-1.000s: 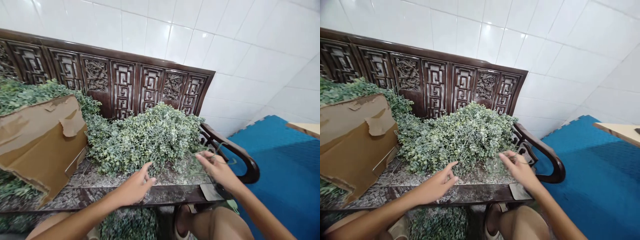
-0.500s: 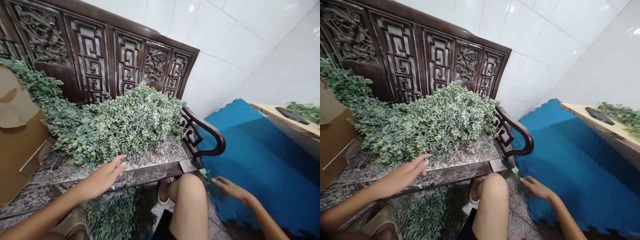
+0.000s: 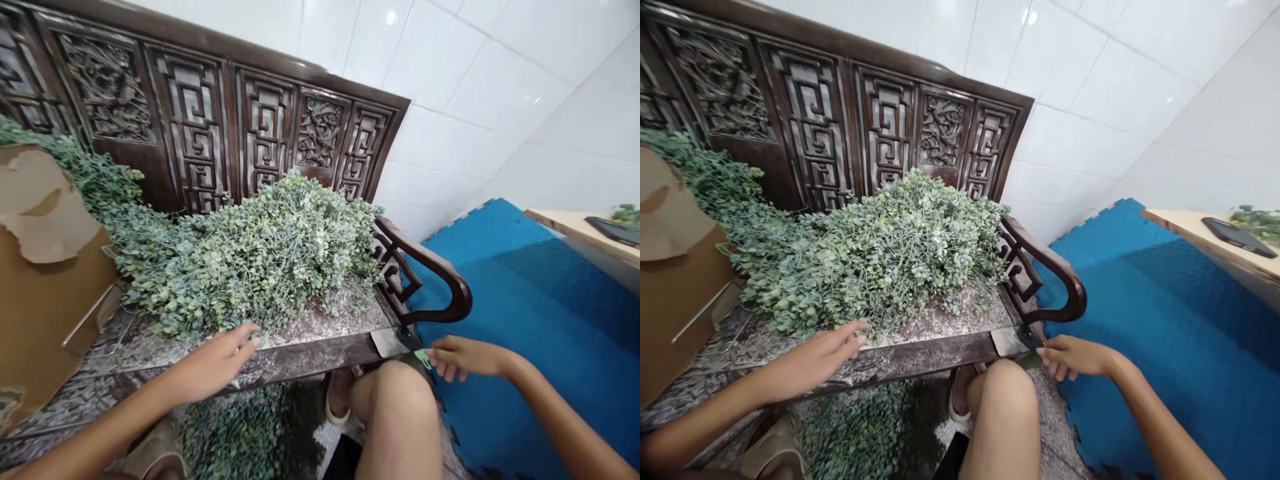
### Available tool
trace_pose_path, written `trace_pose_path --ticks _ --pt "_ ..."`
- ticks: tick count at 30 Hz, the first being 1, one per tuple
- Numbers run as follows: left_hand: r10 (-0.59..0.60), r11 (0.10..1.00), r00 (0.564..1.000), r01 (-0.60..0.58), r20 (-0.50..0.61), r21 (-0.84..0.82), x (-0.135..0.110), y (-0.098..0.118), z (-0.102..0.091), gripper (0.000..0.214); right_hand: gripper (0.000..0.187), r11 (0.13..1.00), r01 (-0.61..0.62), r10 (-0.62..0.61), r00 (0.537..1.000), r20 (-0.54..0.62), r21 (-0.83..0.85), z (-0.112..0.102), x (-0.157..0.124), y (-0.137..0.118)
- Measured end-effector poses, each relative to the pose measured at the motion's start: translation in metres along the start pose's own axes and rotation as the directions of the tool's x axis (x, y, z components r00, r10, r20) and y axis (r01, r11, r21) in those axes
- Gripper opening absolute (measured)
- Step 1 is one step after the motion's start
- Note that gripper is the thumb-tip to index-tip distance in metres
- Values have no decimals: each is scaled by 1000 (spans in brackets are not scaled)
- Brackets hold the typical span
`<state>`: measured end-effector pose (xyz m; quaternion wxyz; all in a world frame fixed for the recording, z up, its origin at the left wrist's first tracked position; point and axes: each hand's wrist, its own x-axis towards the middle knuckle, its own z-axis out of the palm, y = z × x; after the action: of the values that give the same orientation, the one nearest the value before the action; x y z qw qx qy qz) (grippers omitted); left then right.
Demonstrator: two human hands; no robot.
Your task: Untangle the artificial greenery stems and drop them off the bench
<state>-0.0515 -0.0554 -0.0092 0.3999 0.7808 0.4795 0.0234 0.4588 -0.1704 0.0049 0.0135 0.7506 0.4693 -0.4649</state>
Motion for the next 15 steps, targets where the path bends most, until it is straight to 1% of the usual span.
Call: trace_pose_path --ticks 1,2,3,5,6,7,8,9,10,12,13,14,15 --pt "30 999 1000 -29 -2 40 1 -2 0 59 55 997 82 -81 997 13 -9 -6 -6 -24" --pt "53 995 999 -53 2 83 1 -4 0 56 54 976 211 -211 977 17 -43 -12 -11 -49" --pt "65 990 998 -66 13 123 2 -5 0 54 52 942 325 -325 946 13 -87 -17 -15 -75" --pt "52 978 998 -60 44 198 3 -7 1 53 47 857 471 -495 866 -77 -207 -28 -13 -126" --pt "38 970 997 -51 61 236 3 -7 1 54 43 808 522 -574 803 -161 -273 -35 -7 -150" --pt "26 960 997 -47 78 276 3 -6 2 54 40 768 540 -630 734 -255 -344 -42 1 -175" --pt "21 947 996 -49 91 319 3 -5 3 54 38 734 527 -674 643 -365 -428 -50 12 -199" --pt "20 931 994 -56 104 361 2 -2 3 53 35 712 481 -702 518 -489 -512 -59 25 -224" --pt "20 916 993 -64 114 396 1 0 4 53 33 703 459 -711 443 -546 -543 -66 39 -249" --pt "10 896 990 -71 138 438 0 6 3 53 36 687 435 -724 340 -600 -583 -80 66 -299" --pt "-3 891 988 -66 153 449 -1 9 2 54 38 676 427 -733 310 -605 -600 -85 78 -323" --pt "-23 887 986 -56 164 458 -2 11 1 54 40 664 425 -744 295 -600 -615 -88 89 -345" --pt "-41 884 984 -43 171 465 -3 12 -1 55 44 653 423 -755 292 -587 -628 -91 99 -365"
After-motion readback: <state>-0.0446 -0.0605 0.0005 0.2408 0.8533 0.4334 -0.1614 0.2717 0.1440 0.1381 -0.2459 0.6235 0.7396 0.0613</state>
